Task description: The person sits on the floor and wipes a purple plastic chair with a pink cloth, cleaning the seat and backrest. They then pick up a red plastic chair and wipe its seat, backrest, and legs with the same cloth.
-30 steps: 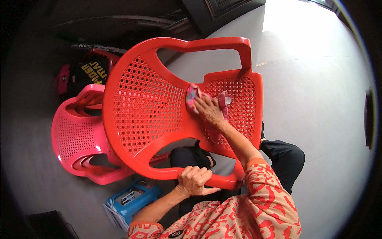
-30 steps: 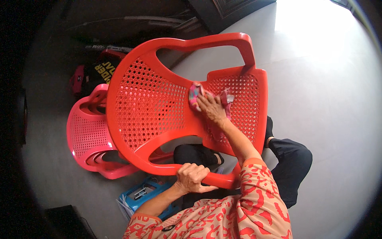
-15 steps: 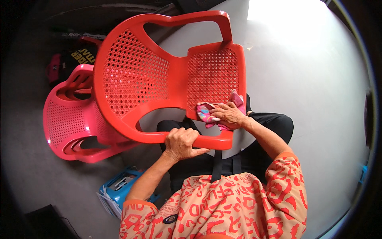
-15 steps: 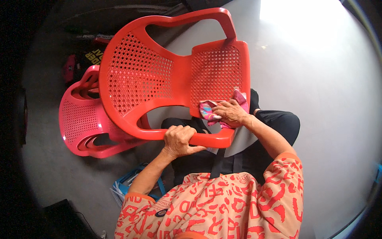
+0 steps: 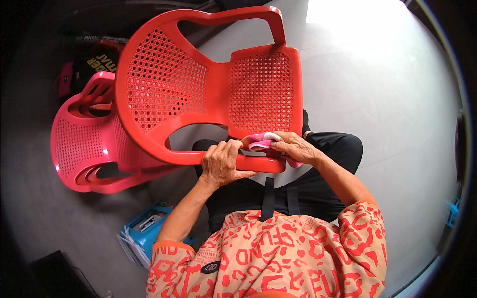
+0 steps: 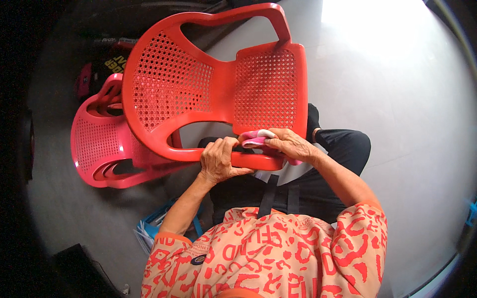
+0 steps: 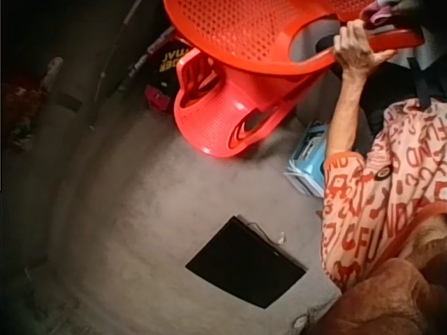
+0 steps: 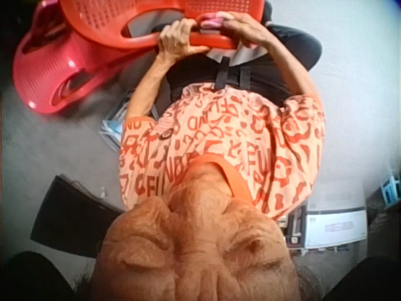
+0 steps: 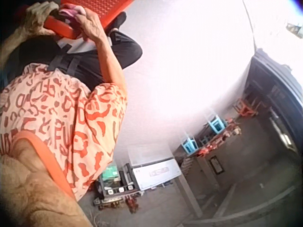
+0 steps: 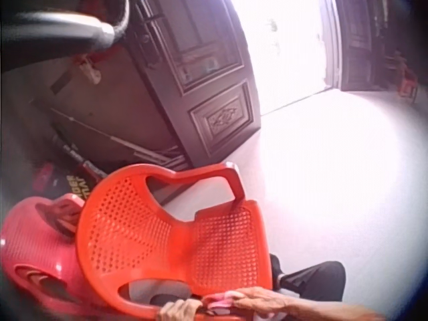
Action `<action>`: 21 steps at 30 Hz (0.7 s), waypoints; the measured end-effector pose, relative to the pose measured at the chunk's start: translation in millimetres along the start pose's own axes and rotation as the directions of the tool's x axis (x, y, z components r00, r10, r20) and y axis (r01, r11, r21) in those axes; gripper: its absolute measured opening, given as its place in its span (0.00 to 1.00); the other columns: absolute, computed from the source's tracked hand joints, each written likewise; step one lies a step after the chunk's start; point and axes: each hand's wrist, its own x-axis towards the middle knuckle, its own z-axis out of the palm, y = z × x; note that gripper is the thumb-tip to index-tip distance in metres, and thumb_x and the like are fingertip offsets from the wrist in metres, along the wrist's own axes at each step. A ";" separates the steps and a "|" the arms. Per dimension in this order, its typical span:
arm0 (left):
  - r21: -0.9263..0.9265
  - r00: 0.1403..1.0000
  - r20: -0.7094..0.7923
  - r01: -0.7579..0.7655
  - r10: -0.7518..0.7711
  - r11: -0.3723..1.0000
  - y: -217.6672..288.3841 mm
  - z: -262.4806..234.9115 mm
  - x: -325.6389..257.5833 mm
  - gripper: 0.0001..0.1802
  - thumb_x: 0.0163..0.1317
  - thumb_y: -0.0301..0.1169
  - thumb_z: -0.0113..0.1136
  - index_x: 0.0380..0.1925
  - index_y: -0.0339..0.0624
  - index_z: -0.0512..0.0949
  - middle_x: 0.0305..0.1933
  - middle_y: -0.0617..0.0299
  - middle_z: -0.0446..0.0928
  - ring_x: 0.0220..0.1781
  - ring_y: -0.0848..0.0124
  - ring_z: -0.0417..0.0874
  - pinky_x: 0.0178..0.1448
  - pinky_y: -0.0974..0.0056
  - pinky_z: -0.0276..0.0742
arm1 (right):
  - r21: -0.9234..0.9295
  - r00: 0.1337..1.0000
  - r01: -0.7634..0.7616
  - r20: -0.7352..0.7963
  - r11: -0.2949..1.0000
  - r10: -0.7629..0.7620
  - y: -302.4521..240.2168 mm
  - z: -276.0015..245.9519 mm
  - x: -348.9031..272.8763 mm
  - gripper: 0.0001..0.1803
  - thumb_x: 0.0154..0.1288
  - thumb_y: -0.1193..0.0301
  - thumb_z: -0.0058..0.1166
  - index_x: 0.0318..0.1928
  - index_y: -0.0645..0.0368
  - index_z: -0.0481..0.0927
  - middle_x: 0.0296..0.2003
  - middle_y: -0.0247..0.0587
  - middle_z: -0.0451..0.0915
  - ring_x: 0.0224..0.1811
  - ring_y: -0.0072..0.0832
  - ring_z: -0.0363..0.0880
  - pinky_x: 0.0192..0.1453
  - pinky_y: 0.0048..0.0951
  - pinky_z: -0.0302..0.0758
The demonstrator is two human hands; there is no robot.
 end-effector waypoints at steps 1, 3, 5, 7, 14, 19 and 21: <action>0.000 1.000 -0.019 0.020 -0.020 1.000 -0.7 1.4 -1.5 0.46 0.36 0.70 0.65 0.41 0.40 0.72 0.30 0.62 0.72 0.29 0.66 0.76 0.30 0.62 0.70 | 0.066 0.999 0.027 -0.019 0.997 -0.026 -10.6 7.6 -3.7 0.22 0.67 0.62 0.48 0.59 0.56 0.73 0.40 0.39 0.79 0.43 0.24 0.76 0.49 0.29 0.72; 0.020 0.998 -0.001 0.068 -0.068 0.998 -1.0 3.5 -4.2 0.49 0.31 0.69 0.69 0.43 0.38 0.71 0.30 0.61 0.72 0.29 0.66 0.76 0.30 0.62 0.70 | -0.036 0.989 0.131 -0.060 0.991 -0.133 -25.0 18.0 -9.6 0.20 0.67 0.64 0.51 0.56 0.59 0.73 0.40 0.40 0.78 0.43 0.26 0.76 0.50 0.30 0.72; -0.058 0.996 -0.004 0.090 -0.090 0.994 -0.8 2.0 -4.1 0.47 0.31 0.66 0.71 0.43 0.41 0.73 0.32 0.60 0.73 0.26 0.64 0.76 0.30 0.61 0.71 | -0.280 0.917 0.350 -0.090 0.894 -0.388 -24.5 32.0 -14.4 0.20 0.63 0.67 0.53 0.53 0.61 0.73 0.41 0.45 0.77 0.47 0.38 0.75 0.53 0.36 0.70; -0.093 0.996 -0.073 0.048 -0.055 0.994 -7.8 7.1 -10.1 0.37 0.35 0.66 0.69 0.33 0.46 0.77 0.27 0.62 0.72 0.22 0.64 0.75 0.29 0.61 0.69 | -0.621 0.789 0.438 -0.079 0.649 -0.609 -19.8 51.7 -15.5 0.20 0.57 0.68 0.57 0.50 0.61 0.73 0.44 0.48 0.75 0.49 0.46 0.72 0.54 0.42 0.68; 0.104 0.999 0.026 -0.032 0.029 0.994 1.3 8.2 -3.1 0.37 0.40 0.74 0.56 0.18 0.48 0.70 0.19 0.65 0.68 0.21 0.67 0.74 0.27 0.61 0.66 | 0.195 0.581 0.238 -0.814 0.952 0.022 80.9 79.7 -22.7 0.18 0.70 0.65 0.46 0.55 0.63 0.71 0.45 0.46 0.74 0.47 0.36 0.75 0.54 0.34 0.71; 0.116 1.000 0.020 -0.019 0.017 0.993 -1.6 7.4 -5.7 0.37 0.40 0.74 0.57 0.18 0.48 0.69 0.18 0.65 0.69 0.19 0.67 0.73 0.26 0.62 0.66 | 0.507 0.635 0.333 -0.744 0.795 0.209 114.3 61.0 -6.3 0.26 0.70 0.61 0.47 0.65 0.55 0.63 0.49 0.35 0.74 0.43 0.23 0.75 0.49 0.26 0.75; 0.115 1.000 0.002 -0.028 0.028 0.993 2.1 7.5 -1.7 0.37 0.39 0.74 0.57 0.18 0.48 0.69 0.19 0.65 0.69 0.19 0.67 0.73 0.26 0.61 0.66 | 0.572 0.621 0.276 -0.720 0.772 0.311 137.5 48.0 -3.4 0.23 0.71 0.61 0.45 0.62 0.54 0.65 0.46 0.33 0.75 0.40 0.22 0.76 0.45 0.26 0.76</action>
